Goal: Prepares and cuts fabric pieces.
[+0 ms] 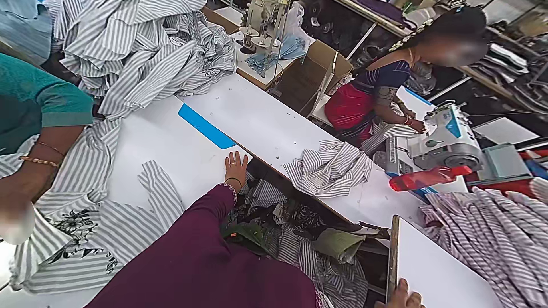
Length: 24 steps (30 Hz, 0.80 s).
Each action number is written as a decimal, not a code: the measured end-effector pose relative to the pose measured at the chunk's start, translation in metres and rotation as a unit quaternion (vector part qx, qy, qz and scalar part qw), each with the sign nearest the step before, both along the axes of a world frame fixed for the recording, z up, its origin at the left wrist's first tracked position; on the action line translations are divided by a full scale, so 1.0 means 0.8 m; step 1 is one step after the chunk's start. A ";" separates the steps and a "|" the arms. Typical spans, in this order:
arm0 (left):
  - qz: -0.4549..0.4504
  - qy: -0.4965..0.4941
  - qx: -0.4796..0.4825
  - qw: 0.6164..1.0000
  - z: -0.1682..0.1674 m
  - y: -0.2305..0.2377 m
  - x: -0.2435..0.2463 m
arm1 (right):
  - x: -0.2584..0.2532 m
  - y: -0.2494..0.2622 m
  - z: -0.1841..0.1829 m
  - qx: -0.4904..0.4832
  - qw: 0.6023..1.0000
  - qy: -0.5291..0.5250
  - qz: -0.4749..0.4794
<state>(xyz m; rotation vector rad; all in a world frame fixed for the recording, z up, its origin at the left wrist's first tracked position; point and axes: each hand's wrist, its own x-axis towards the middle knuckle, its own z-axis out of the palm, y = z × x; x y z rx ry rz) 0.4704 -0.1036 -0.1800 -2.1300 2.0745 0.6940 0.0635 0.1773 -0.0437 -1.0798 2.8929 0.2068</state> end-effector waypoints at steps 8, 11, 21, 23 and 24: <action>0.003 -0.005 0.003 1.000 -0.003 0.000 -0.001 | -0.006 0.002 0.001 -0.001 1.000 -0.027 -0.003; 0.002 -0.007 0.005 1.000 -0.003 0.000 -0.002 | -0.007 0.002 0.001 -0.001 1.000 -0.023 -0.004; 0.005 -0.018 0.006 1.000 -0.008 -0.002 -0.004 | 0.000 0.003 0.009 -0.021 0.999 -0.027 0.000; 0.009 -0.018 0.003 1.000 -0.010 -0.001 -0.003 | 0.000 0.004 0.008 -0.021 0.999 -0.032 0.001; 0.012 -0.013 -0.001 1.000 -0.011 0.001 -0.001 | 0.000 0.004 0.008 -0.021 0.999 -0.038 0.002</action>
